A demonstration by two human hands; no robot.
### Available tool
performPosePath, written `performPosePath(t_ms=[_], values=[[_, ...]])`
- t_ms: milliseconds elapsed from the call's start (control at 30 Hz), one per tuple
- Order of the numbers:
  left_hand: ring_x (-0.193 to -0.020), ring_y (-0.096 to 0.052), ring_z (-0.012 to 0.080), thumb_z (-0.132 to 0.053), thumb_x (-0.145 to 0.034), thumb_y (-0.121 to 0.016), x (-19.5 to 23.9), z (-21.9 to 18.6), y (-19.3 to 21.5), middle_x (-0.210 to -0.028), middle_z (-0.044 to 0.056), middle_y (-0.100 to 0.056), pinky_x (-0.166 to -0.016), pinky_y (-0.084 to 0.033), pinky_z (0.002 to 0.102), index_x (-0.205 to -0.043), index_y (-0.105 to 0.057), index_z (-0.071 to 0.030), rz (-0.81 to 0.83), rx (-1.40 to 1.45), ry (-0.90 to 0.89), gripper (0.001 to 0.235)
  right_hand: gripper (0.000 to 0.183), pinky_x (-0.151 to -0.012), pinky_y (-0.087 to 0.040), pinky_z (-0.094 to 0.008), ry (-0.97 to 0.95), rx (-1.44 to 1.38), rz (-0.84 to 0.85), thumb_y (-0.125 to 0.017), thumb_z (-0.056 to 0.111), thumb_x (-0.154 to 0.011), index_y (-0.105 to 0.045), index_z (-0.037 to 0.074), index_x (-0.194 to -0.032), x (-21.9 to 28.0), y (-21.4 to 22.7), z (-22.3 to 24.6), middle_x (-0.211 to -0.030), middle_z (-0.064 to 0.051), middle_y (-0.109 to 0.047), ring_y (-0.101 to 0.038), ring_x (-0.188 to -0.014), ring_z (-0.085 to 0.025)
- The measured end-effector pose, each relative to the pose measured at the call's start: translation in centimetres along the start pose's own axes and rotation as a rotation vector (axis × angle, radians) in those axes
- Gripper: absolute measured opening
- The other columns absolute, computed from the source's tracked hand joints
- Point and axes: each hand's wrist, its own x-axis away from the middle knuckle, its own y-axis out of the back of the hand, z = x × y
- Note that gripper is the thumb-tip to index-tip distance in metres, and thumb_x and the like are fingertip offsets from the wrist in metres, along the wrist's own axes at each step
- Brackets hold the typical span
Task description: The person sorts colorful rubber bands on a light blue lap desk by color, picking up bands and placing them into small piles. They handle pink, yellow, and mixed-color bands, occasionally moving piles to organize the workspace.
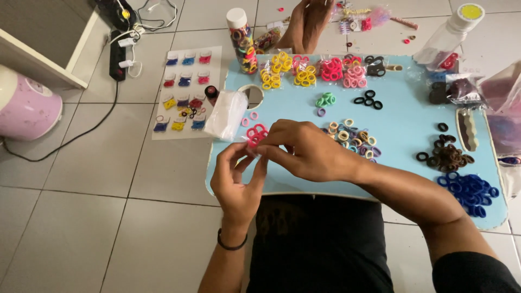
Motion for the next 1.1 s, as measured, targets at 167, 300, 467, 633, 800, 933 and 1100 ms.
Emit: performPosePath(t_ms=[167, 300, 467, 633, 800, 933, 1100], values=[[-0.088, -0.069, 0.0222, 0.002, -0.094, -0.063, -0.6, 2.4, 2.4, -0.097, 0.016, -0.066, -0.080, -0.063, 0.038, -0.114, -0.060, 0.008, 0.109, 0.156, 0.046, 0.021, 0.016, -0.068, -0.055, -0.036, 0.015, 0.075, -0.039, -0.072, 0.020, -0.094, -0.077, 0.011, -0.106, -0.5, 1.7, -1.6, -0.085, -0.009, -0.069, -0.061, -0.075, -0.025], [-0.087, -0.069, 0.0207, 0.005, -0.094, -0.060, -1.9, 2.3, 3.0, -0.095, 0.014, -0.067, -0.076, -0.063, 0.035, -0.119, -0.060, 0.006, 0.228, 0.194, 0.056, 0.025, 0.047, -0.079, -0.058, -0.042, -0.133, -0.013, 0.111, -0.082, 0.029, -0.083, -0.071, 0.009, -0.124, -1.5, 3.2, -1.7, -0.100, -0.018, -0.077, -0.071, -0.086, -0.033], [-0.078, -0.071, 0.0262, 0.007, -0.093, -0.062, -3.1, 0.3, 2.2, -0.091, 0.015, -0.070, -0.071, -0.064, 0.035, -0.120, -0.064, 0.002, 0.271, -0.071, -0.074, 0.027, 0.036, -0.077, -0.059, -0.037, -0.355, -0.129, 0.194, -0.077, 0.036, -0.087, -0.078, 0.013, -0.116, -1.1, 2.3, -3.9, -0.094, -0.009, -0.081, -0.072, -0.079, -0.020], [-0.075, -0.071, 0.0268, 0.005, -0.095, -0.061, -2.8, 0.3, 0.3, -0.090, 0.015, -0.071, -0.065, -0.064, 0.033, -0.119, -0.063, 0.002, 0.269, -0.090, -0.106, 0.024, 0.021, -0.040, -0.048, -0.022, -0.496, -0.245, 0.002, -0.079, 0.019, -0.086, -0.078, 0.006, -0.103, 0.5, 2.9, -6.0, -0.086, -0.010, -0.078, -0.063, -0.062, -0.014], [-0.093, -0.070, 0.0340, -0.008, -0.096, -0.064, -0.2, 2.3, -2.3, -0.119, 0.022, -0.063, -0.069, -0.065, 0.040, -0.135, -0.050, 0.001, 0.432, -0.076, 0.117, 0.043, 0.019, -0.069, -0.059, -0.032, -0.428, -0.079, -0.355, -0.075, 0.015, -0.097, -0.075, 0.001, -0.109, 1.8, 10.1, -10.8, -0.094, -0.018, -0.074, -0.070, -0.082, -0.023], [-0.093, -0.065, 0.0192, -0.022, -0.102, -0.057, 2.0, 5.2, -3.6, -0.120, 0.011, -0.062, -0.069, -0.061, 0.032, -0.136, -0.052, -0.007, 0.530, -0.127, 0.110, 0.037, 0.016, -0.072, -0.062, -0.025, -0.590, 0.177, -0.551, -0.074, 0.015, -0.098, -0.077, 0.004, -0.108, 2.3, 15.7, -18.3, -0.095, -0.010, -0.077, -0.072, -0.075, -0.013], [-0.085, -0.065, 0.0187, -0.012, -0.100, -0.059, 3.4, 7.2, -4.1, -0.113, 0.010, -0.064, -0.068, -0.060, 0.032, -0.131, -0.057, -0.005, 0.443, -0.111, 0.081, 0.032, 0.014, -0.070, -0.061, -0.032, -0.742, 0.489, -0.644, -0.079, 0.013, -0.090, -0.079, 0.005, -0.103, 3.7, 17.7, -25.8, -0.096, -0.012, -0.077, -0.072, -0.083, -0.021]])
